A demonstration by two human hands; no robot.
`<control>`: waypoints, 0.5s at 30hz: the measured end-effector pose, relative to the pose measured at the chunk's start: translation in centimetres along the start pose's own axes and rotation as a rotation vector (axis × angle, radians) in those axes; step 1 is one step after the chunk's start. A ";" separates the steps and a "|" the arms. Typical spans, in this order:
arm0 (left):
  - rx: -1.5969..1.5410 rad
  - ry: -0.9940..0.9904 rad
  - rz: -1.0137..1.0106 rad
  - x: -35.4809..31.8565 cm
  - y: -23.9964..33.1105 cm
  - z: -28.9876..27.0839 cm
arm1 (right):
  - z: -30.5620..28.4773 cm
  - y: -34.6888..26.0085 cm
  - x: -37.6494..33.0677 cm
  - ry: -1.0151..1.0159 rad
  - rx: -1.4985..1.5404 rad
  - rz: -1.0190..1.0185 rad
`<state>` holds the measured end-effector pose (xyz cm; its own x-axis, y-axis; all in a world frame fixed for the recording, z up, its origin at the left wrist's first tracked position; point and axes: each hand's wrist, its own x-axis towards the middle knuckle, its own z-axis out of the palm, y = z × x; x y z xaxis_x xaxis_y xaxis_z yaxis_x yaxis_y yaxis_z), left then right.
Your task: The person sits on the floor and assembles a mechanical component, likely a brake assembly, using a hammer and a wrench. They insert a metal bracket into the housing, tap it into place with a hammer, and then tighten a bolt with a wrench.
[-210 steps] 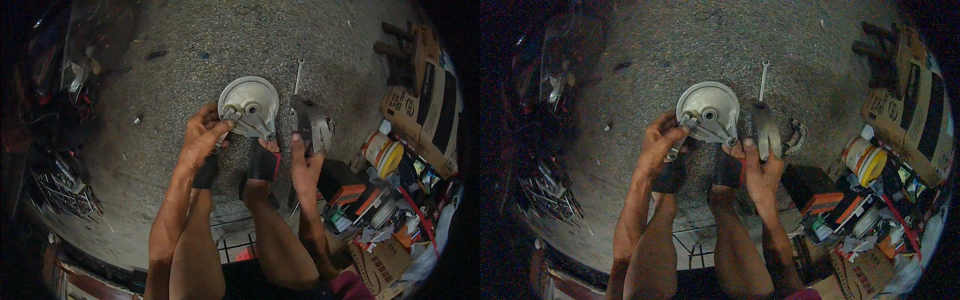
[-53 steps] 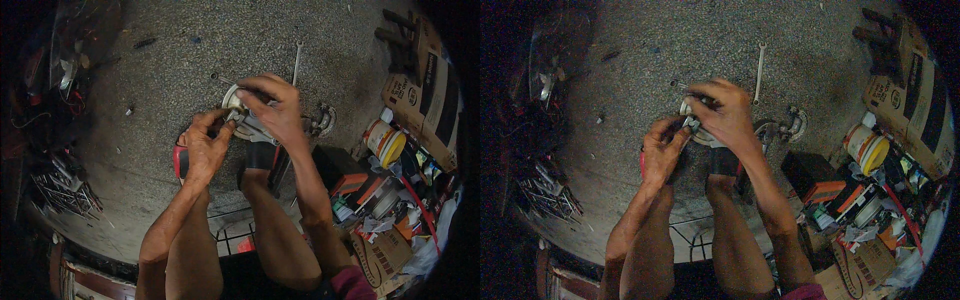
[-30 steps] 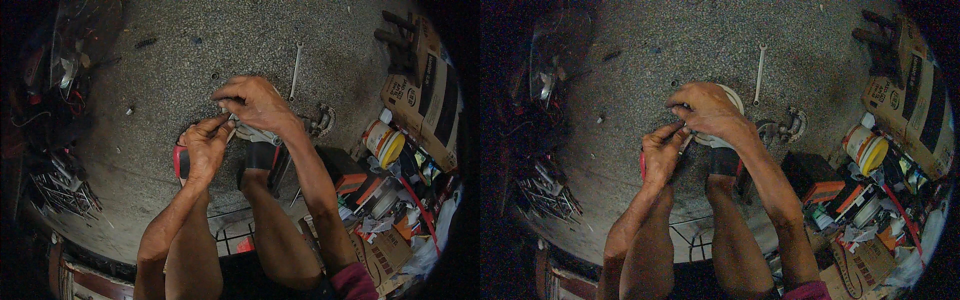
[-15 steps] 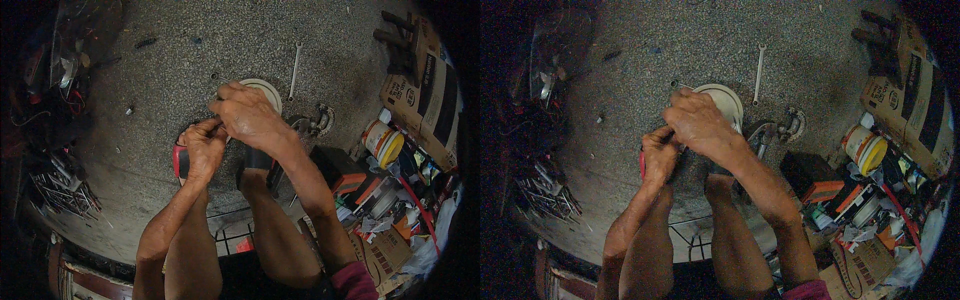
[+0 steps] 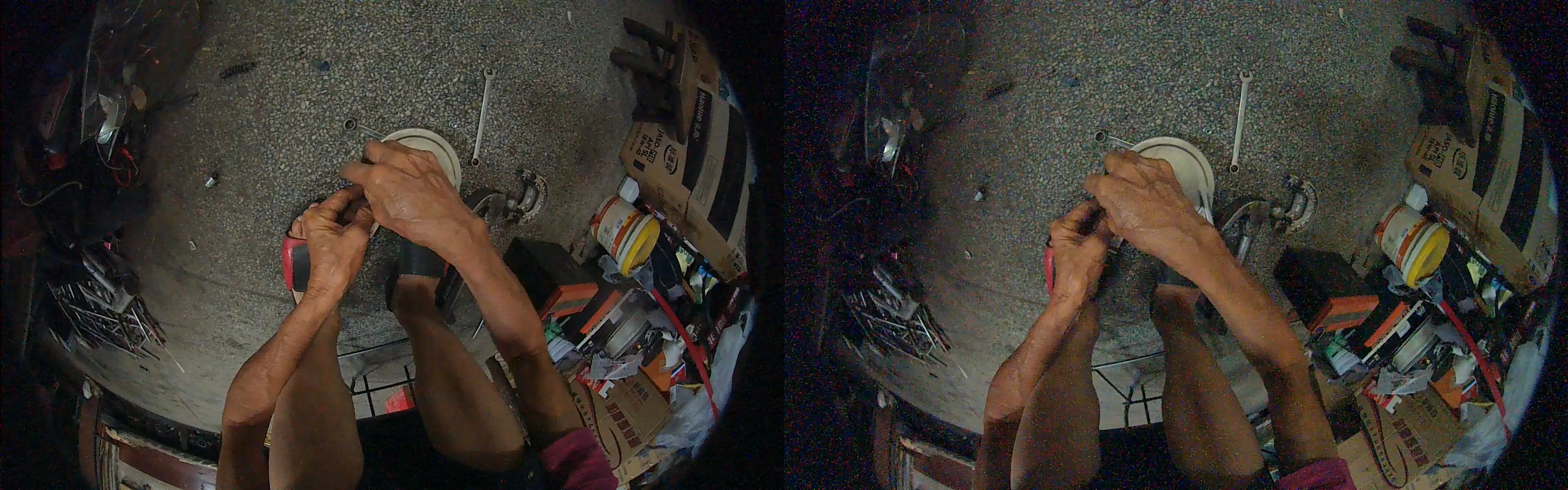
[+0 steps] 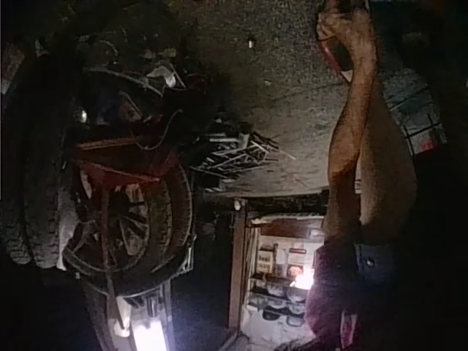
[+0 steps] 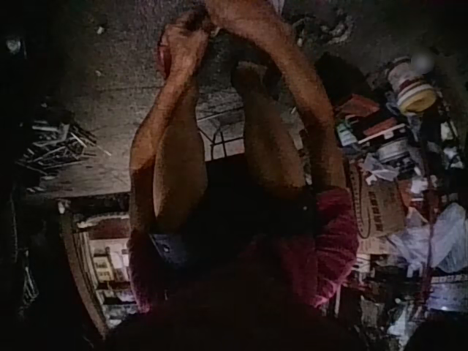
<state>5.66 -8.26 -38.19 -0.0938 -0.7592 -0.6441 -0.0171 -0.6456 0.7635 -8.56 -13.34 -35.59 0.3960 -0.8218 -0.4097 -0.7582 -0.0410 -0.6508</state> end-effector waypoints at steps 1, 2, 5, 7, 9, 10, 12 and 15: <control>0.009 -0.006 -0.010 0.0 -0.2 -0.1 | 0.3 0.2 -0.1 0.038 0.011 -0.014; 0.018 -0.012 -0.019 0.1 -0.4 -0.3 | 0.8 0.6 -0.2 0.076 0.021 -0.029; -0.040 0.006 -0.080 0.1 0.3 -0.2 | 0.9 1.0 -0.6 0.147 0.045 -0.033; -0.115 0.053 -0.125 0.3 1.2 -0.2 | 0.6 1.0 -0.7 0.122 0.033 -0.017; -0.197 0.121 -0.164 0.7 1.7 -0.5 | -0.1 0.7 -0.4 0.038 -0.004 0.008; -0.203 0.117 -0.169 1.0 1.6 -0.7 | 0.0 0.8 -0.5 0.062 -0.007 -0.006; -0.216 0.106 -0.179 1.4 1.4 -1.0 | 0.5 1.0 -0.6 0.111 -0.014 -0.033; -0.165 0.093 -0.187 1.9 2.6 -0.2 | 0.7 1.4 -0.8 0.187 0.077 -0.039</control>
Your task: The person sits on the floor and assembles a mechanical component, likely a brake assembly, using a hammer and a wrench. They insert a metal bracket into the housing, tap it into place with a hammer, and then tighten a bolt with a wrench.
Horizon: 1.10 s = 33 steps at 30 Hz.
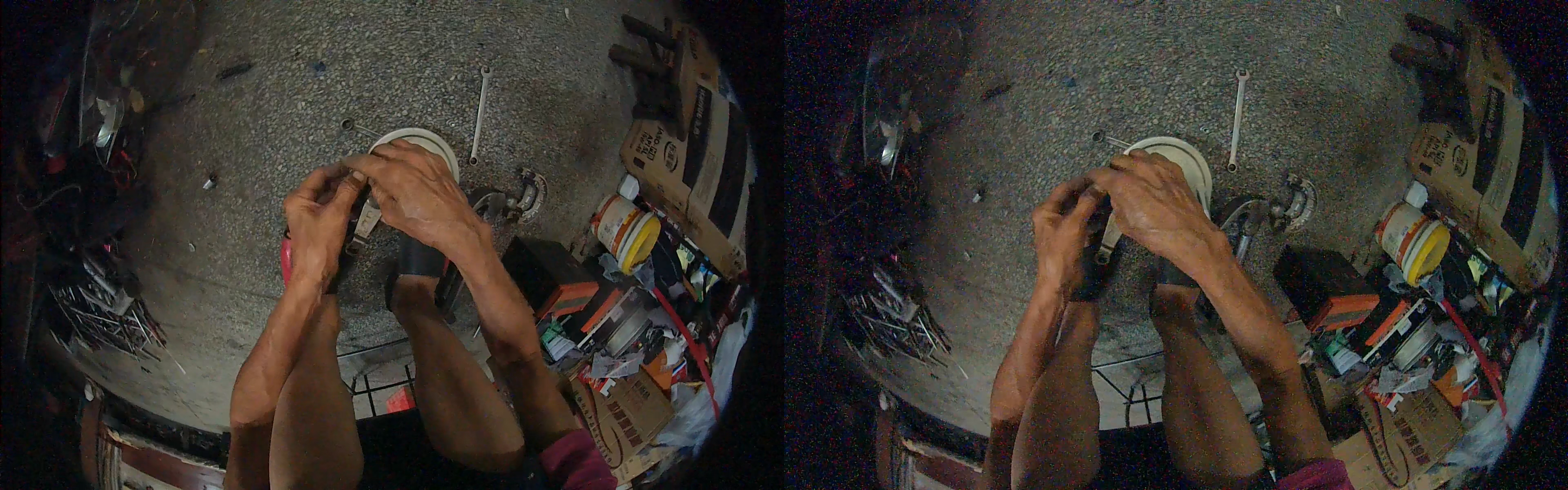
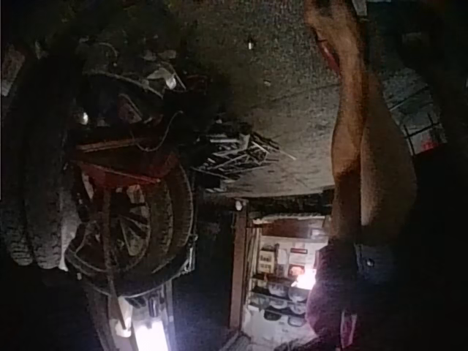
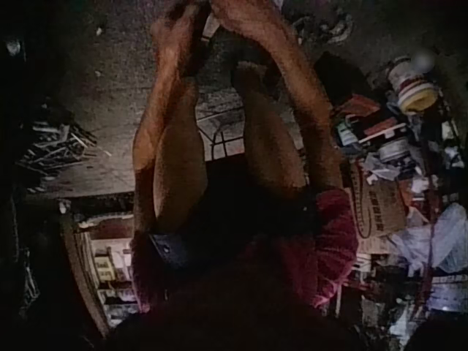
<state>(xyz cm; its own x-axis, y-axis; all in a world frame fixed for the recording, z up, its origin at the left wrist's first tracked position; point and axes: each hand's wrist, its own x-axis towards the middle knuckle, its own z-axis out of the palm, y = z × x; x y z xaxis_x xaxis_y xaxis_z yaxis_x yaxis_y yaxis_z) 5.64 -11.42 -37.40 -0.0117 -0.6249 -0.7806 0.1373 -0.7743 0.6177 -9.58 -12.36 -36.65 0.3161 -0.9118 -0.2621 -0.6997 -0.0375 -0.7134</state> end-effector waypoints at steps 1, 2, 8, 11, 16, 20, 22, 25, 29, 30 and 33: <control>0.007 -0.022 -0.008 0.3 0.1 -0.1 | 0.2 0.1 -0.1 0.020 0.017 0.015; 0.015 -0.045 -0.016 0.6 0.3 -0.3 | 0.3 0.1 -0.2 0.042 0.033 0.032; -0.001 -0.070 -0.041 1.7 -0.2 -1.1 | -0.2 -2.8 -3.9 0.270 0.134 0.453; -0.026 -0.076 -0.161 1.7 -0.1 -1.1 | 0.5 -2.8 -7.2 0.171 0.396 0.670; -0.098 -0.085 -0.247 2.0 -0.6 -1.4 | 4.0 -3.3 -8.0 0.022 0.855 0.814; -0.187 -0.118 -0.168 2.5 -1.0 -1.6 | 4.1 -2.7 -6.5 0.210 1.264 0.806; -0.199 -0.144 -0.146 2.6 -1.0 -1.6 | 4.0 -2.6 -6.0 0.211 1.364 0.883; -0.170 -0.167 -0.173 2.4 -0.7 -1.5 | 4.8 -2.5 -5.8 0.207 1.443 0.940; -0.042 -0.147 -0.171 2.4 -0.9 -1.8 | 5.5 -2.0 -5.8 0.181 1.443 0.920; -0.011 -0.145 -0.156 2.4 -0.9 -1.9 | 5.5 -2.2 -5.8 0.194 1.427 0.918; 0.063 -0.142 -0.107 1.8 0.2 -1.3 | 5.2 -2.7 -5.6 0.189 1.328 0.916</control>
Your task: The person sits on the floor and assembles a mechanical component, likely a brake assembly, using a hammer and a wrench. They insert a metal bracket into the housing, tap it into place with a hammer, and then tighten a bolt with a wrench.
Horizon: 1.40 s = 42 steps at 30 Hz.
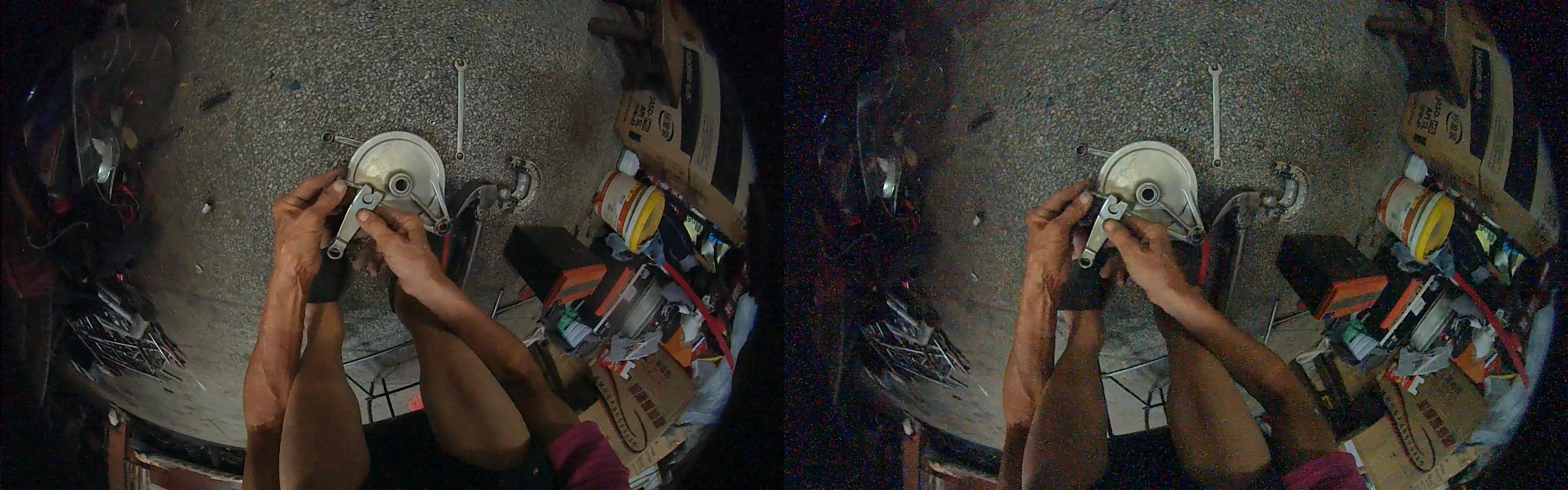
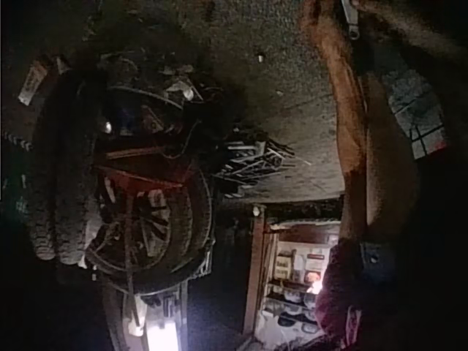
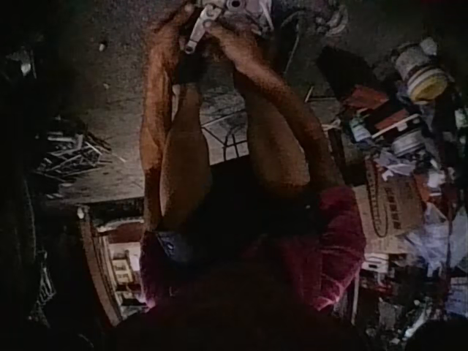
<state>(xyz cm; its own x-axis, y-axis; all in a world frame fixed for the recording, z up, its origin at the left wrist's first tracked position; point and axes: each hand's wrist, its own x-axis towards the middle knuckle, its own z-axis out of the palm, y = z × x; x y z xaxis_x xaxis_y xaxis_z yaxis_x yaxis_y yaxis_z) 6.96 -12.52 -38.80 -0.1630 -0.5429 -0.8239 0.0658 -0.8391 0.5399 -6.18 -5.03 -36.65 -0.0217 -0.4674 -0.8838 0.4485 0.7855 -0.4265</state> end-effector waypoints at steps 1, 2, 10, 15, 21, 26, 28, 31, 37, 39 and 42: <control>0.020 -0.009 0.018 0.0 0.2 0.0 | -0.2 0.2 0.2 0.000 -0.068 -0.003; 0.040 -0.017 0.035 0.0 0.3 0.0 | -0.3 0.3 0.4 0.000 -0.136 -0.007; 0.118 -0.083 0.082 0.4 0.4 -0.3 | -0.2 0.7 0.4 -0.022 -0.106 -0.106; 0.054 -0.105 0.022 0.1 0.7 0.2 | 0.0 0.3 -0.1 -0.011 -0.125 -0.138; 0.058 -0.104 0.062 0.3 0.0 -0.1 | 0.2 0.7 0.1 0.034 -0.216 -0.181; 0.078 -0.066 0.136 0.1 -0.1 0.9 | -0.3 1.5 0.5 0.110 -0.455 -0.284; 0.127 -0.060 0.148 0.2 -0.1 1.0 | -0.3 1.7 0.5 0.126 -0.453 -0.279; 0.222 -0.067 0.187 0.4 -0.3 1.2 | -0.5 1.9 0.7 0.120 -0.473 -0.248; 0.365 -0.051 0.415 0.9 -1.4 1.1 | -0.3 1.7 0.7 0.060 -0.355 -0.113; 0.355 -0.039 0.408 0.8 -1.7 1.1 | 0.0 0.7 0.2 0.017 -0.290 0.019; 0.206 -0.072 0.372 0.6 -2.1 1.7 | -1.4 2.6 1.0 0.058 -0.445 -0.165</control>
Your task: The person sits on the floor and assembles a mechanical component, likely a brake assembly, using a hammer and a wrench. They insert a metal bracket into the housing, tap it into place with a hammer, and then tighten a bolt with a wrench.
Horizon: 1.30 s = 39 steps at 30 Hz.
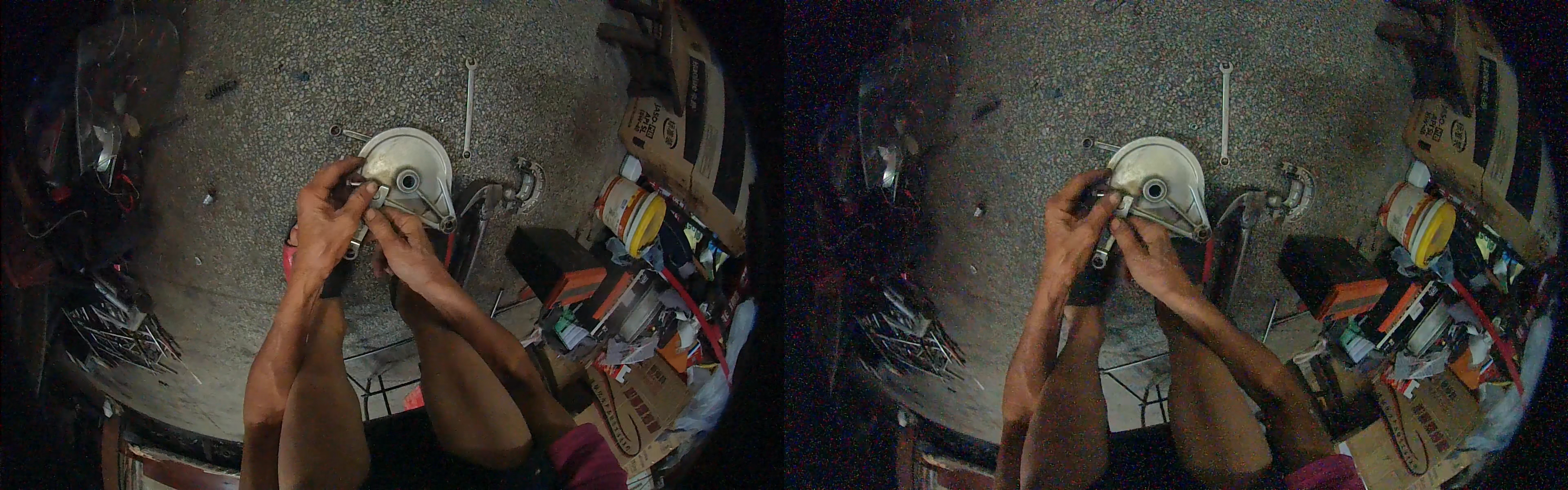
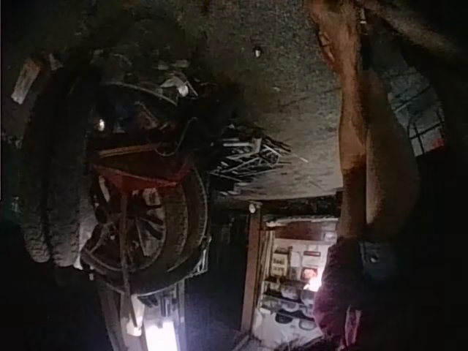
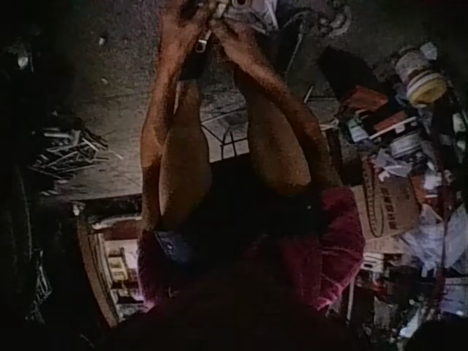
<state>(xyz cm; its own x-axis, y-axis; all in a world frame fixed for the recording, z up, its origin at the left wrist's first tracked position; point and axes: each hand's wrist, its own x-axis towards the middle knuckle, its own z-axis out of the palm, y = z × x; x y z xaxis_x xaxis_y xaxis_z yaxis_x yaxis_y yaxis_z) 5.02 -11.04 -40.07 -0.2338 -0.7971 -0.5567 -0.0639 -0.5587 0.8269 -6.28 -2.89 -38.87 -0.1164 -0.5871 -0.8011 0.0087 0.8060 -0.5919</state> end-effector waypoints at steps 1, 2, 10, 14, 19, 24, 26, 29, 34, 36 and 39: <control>0.025 -0.004 -0.002 -0.1 0.0 -0.2 | 0.4 0.4 0.2 0.040 -0.065 -0.044; 0.050 -0.009 -0.003 -0.3 0.1 -0.3 | 0.5 0.8 0.2 0.046 -0.075 -0.057; -0.062 0.108 -0.371 -0.2 1.6 -1.3 | 0.0 -0.9 0.0 -0.027 -0.018 -0.047; -0.116 -0.034 -0.633 0.4 0.4 -1.1 | -0.1 -1.2 0.0 -0.062 0.022 -0.050; -0.530 -0.148 -0.570 0.3 -0.8 -0.7 | -0.7 -1.1 0.3 -0.105 0.023 -0.037; -0.578 -0.204 -0.589 0.4 -1.7 -2.0 | -0.8 -3.1 0.1 -0.175 0.030 0.081; -0.605 -0.174 -0.509 0.2 -1.8 -1.5 | -0.5 -1.1 0.7 -0.116 -0.013 -0.096; -0.627 -0.104 -0.513 0.4 -0.6 -1.3 | -0.1 -1.0 1.4 -0.083 -0.080 -0.162; -0.492 -0.138 -0.439 0.5 -0.8 -1.4 | -0.3 -1.5 1.0 -0.121 -0.116 -0.152; -0.421 -0.133 -0.395 0.2 -1.0 -1.3 | -0.3 -1.5 0.6 -0.098 -0.140 -0.176; -0.318 -0.099 -0.353 -0.5 -0.9 -1.2 | -0.2 -1.6 0.2 -0.066 -0.162 -0.170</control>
<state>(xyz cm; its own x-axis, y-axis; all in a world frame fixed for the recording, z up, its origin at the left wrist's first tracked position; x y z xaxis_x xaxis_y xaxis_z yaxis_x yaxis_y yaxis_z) 6.32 -10.42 -40.64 -0.3434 -0.5296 -0.7756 0.1401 -0.8455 0.5153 -6.54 -4.27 -38.09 -0.0370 -0.7150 -0.6982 -0.1657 0.6934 -0.7013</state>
